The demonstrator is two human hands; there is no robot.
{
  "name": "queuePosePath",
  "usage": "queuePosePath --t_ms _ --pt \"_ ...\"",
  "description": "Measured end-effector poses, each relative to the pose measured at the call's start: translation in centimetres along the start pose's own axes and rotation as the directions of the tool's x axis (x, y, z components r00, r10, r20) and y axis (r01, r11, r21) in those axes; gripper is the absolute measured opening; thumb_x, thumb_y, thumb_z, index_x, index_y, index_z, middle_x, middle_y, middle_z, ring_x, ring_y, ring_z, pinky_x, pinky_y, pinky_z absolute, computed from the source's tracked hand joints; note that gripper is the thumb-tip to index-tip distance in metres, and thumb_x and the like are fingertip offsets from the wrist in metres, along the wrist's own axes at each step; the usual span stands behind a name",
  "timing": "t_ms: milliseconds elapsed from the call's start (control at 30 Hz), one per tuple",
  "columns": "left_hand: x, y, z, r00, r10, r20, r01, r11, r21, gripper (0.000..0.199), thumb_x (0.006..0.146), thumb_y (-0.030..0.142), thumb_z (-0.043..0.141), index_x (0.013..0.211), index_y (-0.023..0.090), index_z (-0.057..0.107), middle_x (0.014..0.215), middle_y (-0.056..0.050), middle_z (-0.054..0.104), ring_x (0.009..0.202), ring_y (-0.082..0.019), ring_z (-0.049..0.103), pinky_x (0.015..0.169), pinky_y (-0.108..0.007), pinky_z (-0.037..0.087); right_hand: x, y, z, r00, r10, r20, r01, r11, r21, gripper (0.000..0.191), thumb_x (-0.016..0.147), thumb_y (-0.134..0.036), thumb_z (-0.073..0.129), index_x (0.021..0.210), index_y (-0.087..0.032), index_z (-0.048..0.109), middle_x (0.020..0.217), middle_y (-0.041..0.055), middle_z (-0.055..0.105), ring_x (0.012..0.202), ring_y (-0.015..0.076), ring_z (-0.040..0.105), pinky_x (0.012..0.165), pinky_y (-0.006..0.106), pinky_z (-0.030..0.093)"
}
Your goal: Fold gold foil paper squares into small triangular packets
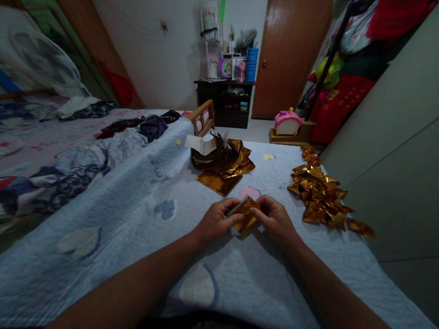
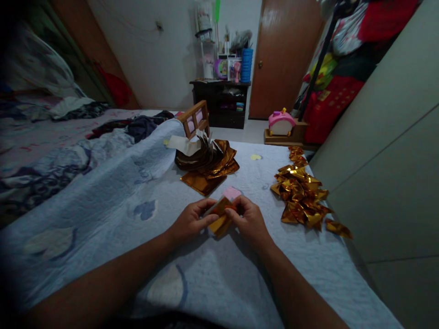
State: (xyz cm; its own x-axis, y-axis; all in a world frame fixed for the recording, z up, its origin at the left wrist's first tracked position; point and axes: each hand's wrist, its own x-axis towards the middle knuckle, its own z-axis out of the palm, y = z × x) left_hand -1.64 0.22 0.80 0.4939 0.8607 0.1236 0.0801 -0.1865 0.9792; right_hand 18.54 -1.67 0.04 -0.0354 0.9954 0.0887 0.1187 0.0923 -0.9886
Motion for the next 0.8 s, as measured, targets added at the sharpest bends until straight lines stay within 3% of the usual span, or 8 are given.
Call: queuePosePath --t_ms 167,300,367,500,667,800 --pt "0.01 0.25 0.04 1.0 0.0 -0.029 0.0 1.0 0.005 0.028 0.086 0.028 0.069 0.11 0.016 0.074 0.104 -0.007 0.075 0.095 -0.023 0.068 0.086 -0.031 0.051 -0.09 -0.48 0.09 0.997 0.038 0.073 -0.047 0.991 0.124 0.05 0.076 -0.035 0.075 0.121 -0.024 0.056 0.078 -0.0034 0.062 0.068 0.0165 0.059 0.062 0.029 0.045" --pt "-0.12 0.35 -0.05 1.0 -0.004 -0.012 0.005 0.998 0.07 0.025 0.085 0.027 0.068 0.106 0.016 0.075 0.094 -0.005 0.075 0.085 -0.02 0.067 0.078 -0.029 0.05 -0.16 -0.9 -0.13 0.981 0.06 0.183 -0.08 0.991 0.104 0.026 0.079 -0.039 0.073 0.095 -0.019 0.069 0.081 0.0022 0.067 0.073 0.0176 0.06 0.067 0.03 0.046" --pt "-0.2 0.46 -0.01 1.0 -0.01 0.009 0.009 0.996 0.087 0.024 0.085 0.026 0.068 0.105 0.017 0.076 0.089 -0.004 0.074 0.079 -0.018 0.066 0.073 -0.028 0.049 -0.24 -0.98 -0.2 0.973 0.081 0.217 -0.105 0.989 0.104 0.025 0.082 -0.042 0.072 0.085 -0.018 0.07 0.075 0.0017 0.065 0.068 0.0161 0.057 0.064 0.029 0.043" --pt "-0.3 0.72 0.12 0.999 -0.029 0.012 0.029 0.999 0.046 0.023 0.085 0.028 0.068 0.104 0.016 0.074 0.085 -0.003 0.072 0.073 -0.016 0.063 0.069 -0.026 0.047 -0.35 -0.91 -0.17 0.969 0.108 0.222 -0.147 0.976 0.164 0.031 0.082 -0.048 0.073 0.081 -0.017 0.069 0.07 0.0007 0.063 0.063 0.0148 0.055 0.06 0.028 0.041" --pt "-0.1 0.53 -0.03 0.997 -0.073 -0.035 0.072 0.997 -0.023 0.026 0.076 0.035 0.078 0.088 0.014 0.068 0.076 0.0 0.065 0.067 -0.013 0.056 0.064 -0.023 0.042 -0.32 -0.81 -0.29 0.979 0.129 0.16 -0.159 0.968 0.194 0.037 0.08 -0.054 0.075 0.081 -0.017 0.069 0.07 0.0009 0.063 0.063 0.0152 0.056 0.059 0.028 0.042" --pt "0.14 0.28 -0.1 0.993 -0.104 -0.048 0.1 0.992 -0.077 0.029 0.077 0.04 0.077 0.08 0.014 0.064 0.07 0.001 0.062 0.065 -0.012 0.054 0.062 -0.023 0.04 -0.33 -0.8 -0.5 0.983 0.138 0.119 -0.159 0.968 0.193 0.039 0.079 -0.056 0.076 0.081 -0.018 0.069 0.073 0.0025 0.065 0.067 0.018 0.06 0.063 0.03 0.046"
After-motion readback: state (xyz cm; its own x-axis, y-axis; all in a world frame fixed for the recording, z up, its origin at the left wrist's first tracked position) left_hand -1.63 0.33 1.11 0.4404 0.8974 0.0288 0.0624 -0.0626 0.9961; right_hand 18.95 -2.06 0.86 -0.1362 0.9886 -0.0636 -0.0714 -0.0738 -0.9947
